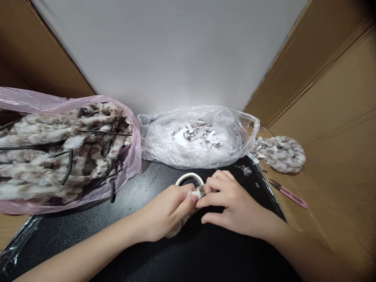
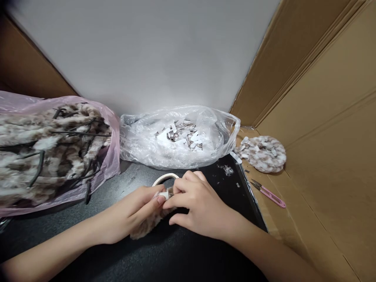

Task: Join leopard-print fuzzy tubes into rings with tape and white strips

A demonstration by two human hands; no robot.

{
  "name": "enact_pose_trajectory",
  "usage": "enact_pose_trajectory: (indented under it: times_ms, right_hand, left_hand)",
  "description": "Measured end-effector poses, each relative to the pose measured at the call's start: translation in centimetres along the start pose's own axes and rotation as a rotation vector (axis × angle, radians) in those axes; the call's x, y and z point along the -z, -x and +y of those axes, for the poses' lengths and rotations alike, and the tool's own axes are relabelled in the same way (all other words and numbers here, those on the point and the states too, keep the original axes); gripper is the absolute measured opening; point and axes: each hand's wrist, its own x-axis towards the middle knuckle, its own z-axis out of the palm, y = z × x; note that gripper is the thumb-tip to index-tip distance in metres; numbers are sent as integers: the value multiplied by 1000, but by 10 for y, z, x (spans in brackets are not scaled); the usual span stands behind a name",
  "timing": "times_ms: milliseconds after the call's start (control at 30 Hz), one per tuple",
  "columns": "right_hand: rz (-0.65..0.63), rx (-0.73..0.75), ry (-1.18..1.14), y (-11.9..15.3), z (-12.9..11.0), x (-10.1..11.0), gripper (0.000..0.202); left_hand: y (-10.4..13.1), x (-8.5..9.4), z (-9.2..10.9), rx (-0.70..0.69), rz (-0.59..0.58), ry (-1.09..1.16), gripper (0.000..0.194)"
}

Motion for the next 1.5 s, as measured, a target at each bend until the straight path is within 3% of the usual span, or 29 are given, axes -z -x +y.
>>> enact_pose_trajectory:
  times_ms: [167, 300, 500, 567, 733, 800, 867, 933, 1067, 1200, 1267, 1333, 1433, 1500]
  right_hand:
    - [68, -69, -194, -7, 0, 22, 27]
    - [-45, -137, -167, -9, -1, 5, 29]
    - [144, -43, -97, -4, 3, -14, 15]
    - [165, 19, -102, -4, 5, -16, 15]
    - [124, 222, -116, -6, 11, -17, 12]
    - [129, 241, -132, -6, 13, -17, 10]
    - [152, 190, -176, -7, 13, -17, 8]
    - [166, 24, -232, -9, 12, -15, 7]
    - [148, -404, -346, -12, 8, -6, 12]
    - [124, -500, -454, -13, 4, -2, 16]
    - [115, -476, -438, -12, 4, 0, 15]
    - [109, -346, -376, -11, 5, 2, 12]
    - [59, -25, -257, -10, 8, 9, 6]
    - [7, 109, -176, -10, 9, 13, 12]
  left_hand:
    - [-1, 2, -1, -4, -85, 59, 42]
    - [-2, 0, 4, -98, -48, -115, 39]
    - [0, 0, 9, -155, 107, -411, 37]
    - [1, 1, 6, -97, 45, -293, 40]
    - [-4, 3, -9, 132, -216, 403, 45]
    - [-9, 4, -13, 162, -288, 626, 45]
    - [-11, 6, -13, 178, -310, 681, 44]
    - [-11, 9, -9, 136, -208, 482, 43]
    - [-3, 11, 4, -96, 192, -237, 29]
    - [0, 4, 6, -288, 337, -671, 17]
    - [-1, 1, 5, -308, 321, -688, 21]
    - [-2, 0, 6, -283, 240, -575, 25]
    - [-1, 3, 7, -185, 52, -229, 38]
    - [-2, 4, 7, -99, -72, 56, 43]
